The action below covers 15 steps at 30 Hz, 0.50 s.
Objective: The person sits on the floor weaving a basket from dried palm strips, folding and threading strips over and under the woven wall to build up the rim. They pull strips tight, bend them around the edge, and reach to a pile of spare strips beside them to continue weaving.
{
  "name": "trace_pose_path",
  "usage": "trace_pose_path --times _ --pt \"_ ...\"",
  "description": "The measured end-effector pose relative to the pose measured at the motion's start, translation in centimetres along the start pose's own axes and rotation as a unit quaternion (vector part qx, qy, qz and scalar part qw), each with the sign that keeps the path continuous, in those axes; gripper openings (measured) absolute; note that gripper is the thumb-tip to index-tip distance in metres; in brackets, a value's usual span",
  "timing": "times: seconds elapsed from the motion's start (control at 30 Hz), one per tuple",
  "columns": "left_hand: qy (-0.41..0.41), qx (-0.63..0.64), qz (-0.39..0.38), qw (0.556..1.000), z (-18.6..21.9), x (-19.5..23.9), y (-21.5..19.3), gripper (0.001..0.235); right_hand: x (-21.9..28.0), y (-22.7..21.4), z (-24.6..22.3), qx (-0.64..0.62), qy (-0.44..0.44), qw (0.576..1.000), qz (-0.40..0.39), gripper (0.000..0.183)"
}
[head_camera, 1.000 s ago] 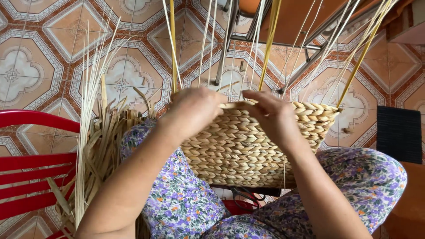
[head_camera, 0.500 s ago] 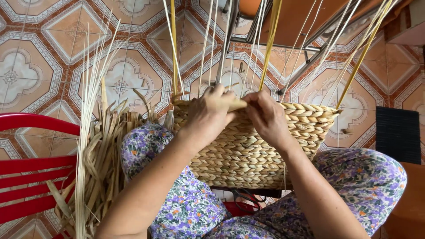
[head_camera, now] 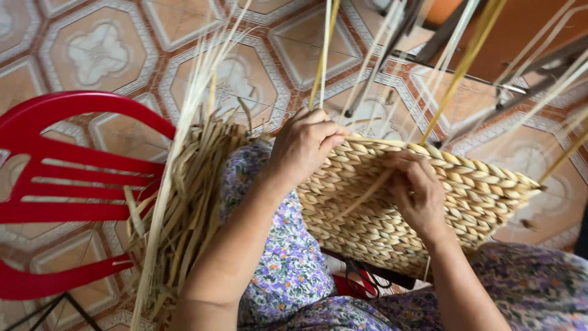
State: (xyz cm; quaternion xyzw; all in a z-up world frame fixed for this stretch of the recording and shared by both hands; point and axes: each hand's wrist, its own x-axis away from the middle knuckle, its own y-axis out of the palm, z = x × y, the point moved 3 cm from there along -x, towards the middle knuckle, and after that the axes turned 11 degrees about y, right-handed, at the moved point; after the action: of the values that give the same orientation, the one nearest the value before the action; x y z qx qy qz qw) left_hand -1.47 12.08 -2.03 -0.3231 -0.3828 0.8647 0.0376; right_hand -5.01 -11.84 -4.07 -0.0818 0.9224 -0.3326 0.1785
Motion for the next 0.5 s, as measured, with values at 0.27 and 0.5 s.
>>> trace_pose_path --times 0.27,0.5 --pt "-0.244 -0.096 0.150 0.953 -10.2 7.8 -10.2 0.011 0.2 0.5 0.5 0.021 0.040 0.999 0.029 0.027" --pt "-0.238 -0.143 0.106 0.955 -20.3 9.5 -9.3 0.010 0.2 0.8 0.4 0.047 0.029 0.997 0.046 0.028"
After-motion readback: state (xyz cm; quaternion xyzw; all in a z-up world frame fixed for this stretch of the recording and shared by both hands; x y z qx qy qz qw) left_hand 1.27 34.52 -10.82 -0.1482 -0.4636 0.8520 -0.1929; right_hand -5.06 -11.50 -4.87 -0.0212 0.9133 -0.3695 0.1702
